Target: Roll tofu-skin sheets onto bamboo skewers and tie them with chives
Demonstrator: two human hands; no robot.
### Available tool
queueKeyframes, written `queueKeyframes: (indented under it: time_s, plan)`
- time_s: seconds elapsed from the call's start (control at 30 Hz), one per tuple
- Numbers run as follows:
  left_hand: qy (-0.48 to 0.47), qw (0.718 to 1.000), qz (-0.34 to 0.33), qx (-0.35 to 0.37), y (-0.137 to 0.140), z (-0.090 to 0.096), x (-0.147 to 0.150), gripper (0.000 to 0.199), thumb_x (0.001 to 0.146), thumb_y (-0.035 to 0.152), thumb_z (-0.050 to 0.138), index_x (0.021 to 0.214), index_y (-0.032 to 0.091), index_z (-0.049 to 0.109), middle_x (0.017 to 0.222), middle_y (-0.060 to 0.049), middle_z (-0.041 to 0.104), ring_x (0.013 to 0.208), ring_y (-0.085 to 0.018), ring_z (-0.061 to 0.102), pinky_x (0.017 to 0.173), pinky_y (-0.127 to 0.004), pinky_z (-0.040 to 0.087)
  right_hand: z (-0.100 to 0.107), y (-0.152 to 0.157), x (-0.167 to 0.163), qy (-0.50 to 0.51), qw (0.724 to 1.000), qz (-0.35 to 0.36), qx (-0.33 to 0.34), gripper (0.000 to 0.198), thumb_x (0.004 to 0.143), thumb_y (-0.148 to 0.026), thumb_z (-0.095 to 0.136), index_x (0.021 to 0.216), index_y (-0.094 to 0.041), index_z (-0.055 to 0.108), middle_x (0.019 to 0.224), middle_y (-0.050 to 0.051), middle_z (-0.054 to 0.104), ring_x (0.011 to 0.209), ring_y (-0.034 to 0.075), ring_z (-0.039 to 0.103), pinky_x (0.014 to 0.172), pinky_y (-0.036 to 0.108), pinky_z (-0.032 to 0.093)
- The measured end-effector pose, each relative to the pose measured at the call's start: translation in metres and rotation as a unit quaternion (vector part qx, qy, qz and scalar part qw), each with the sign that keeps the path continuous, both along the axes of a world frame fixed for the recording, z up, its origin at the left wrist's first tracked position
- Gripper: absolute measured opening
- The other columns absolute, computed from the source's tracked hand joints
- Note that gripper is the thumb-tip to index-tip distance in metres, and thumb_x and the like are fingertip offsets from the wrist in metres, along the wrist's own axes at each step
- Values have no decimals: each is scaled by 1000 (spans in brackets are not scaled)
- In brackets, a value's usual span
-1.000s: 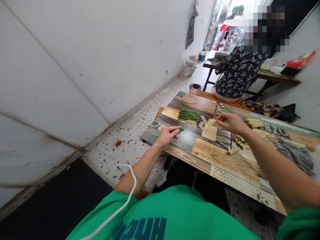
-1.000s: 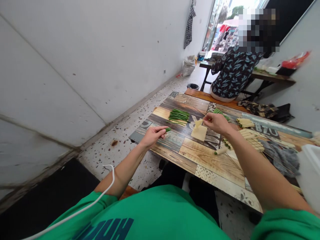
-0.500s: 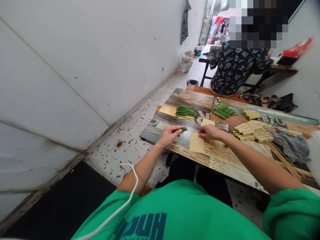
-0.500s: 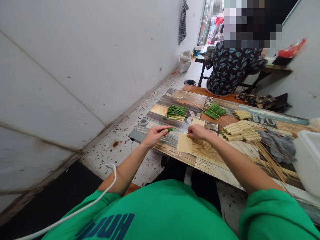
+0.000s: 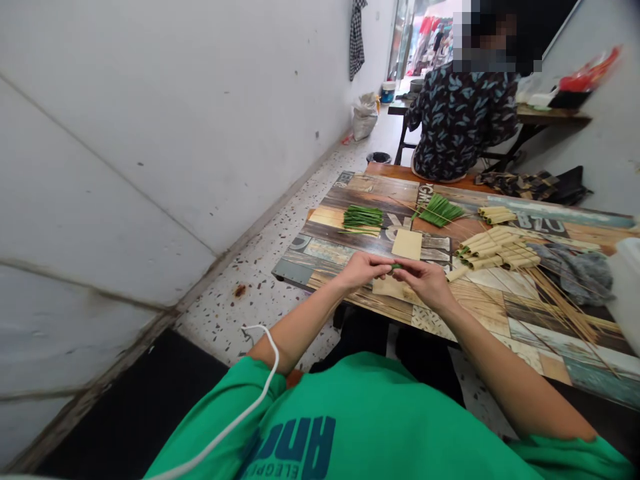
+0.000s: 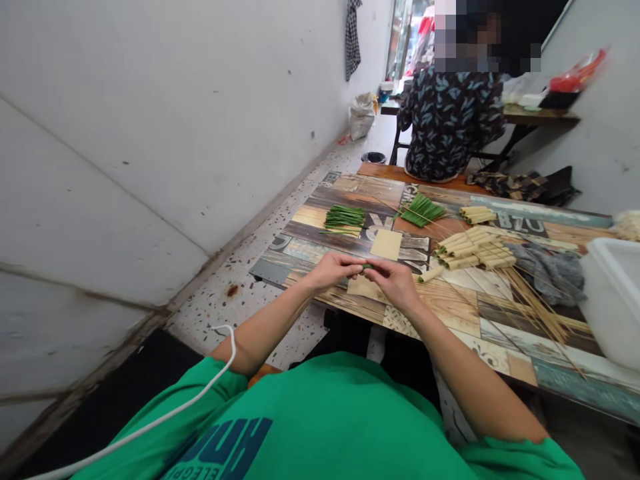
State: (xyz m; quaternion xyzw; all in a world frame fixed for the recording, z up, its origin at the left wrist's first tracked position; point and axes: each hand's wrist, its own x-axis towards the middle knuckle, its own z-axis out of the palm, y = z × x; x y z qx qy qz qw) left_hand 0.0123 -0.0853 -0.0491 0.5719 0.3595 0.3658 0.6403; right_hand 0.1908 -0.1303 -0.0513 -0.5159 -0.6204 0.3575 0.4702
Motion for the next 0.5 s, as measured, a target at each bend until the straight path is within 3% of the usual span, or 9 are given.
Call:
queueKeyframes:
  time_s: [0.13, 0.23, 0.37, 0.5]
  plan:
    - [52, 998, 8, -40, 6, 12, 5, 30, 64, 23, 83, 90, 10, 78, 63, -4, 70, 56, -9, 58, 56, -20, 45, 2, 3, 10, 63, 997, -11, -38, 43, 66, -52, 77, 89, -15, 77, 69, 6, 73, 58, 17, 67, 59, 30, 57]
    - [83, 996, 7, -36, 4, 8, 2, 28, 65, 21, 82, 91, 11, 78, 68, -7, 73, 61, -12, 63, 60, -23, 49, -4, 3, 14, 43, 998, 2, -44, 40, 63, -50, 79, 82, -15, 76, 68, 6, 72, 56, 16, 65, 56, 29, 54]
    - [119, 990, 11, 75, -3, -11, -4, 20, 68, 23, 79, 87, 15, 79, 81, -8, 77, 77, -19, 70, 75, -29, 54, -19, 1, 18, -29, 999, 20, -26, 31, 67, -45, 74, 78, -17, 75, 71, 5, 73, 60, 17, 64, 57, 29, 53]
    - [139, 966, 13, 218, -9, -25, -5, 9, 74, 22, 75, 82, 21, 79, 90, -5, 77, 86, -20, 71, 83, -31, 54, -25, 0, 24, -107, 992, 41, 44, 21, 76, -39, 67, 79, -19, 74, 81, 6, 75, 73, 18, 68, 70, 31, 55]
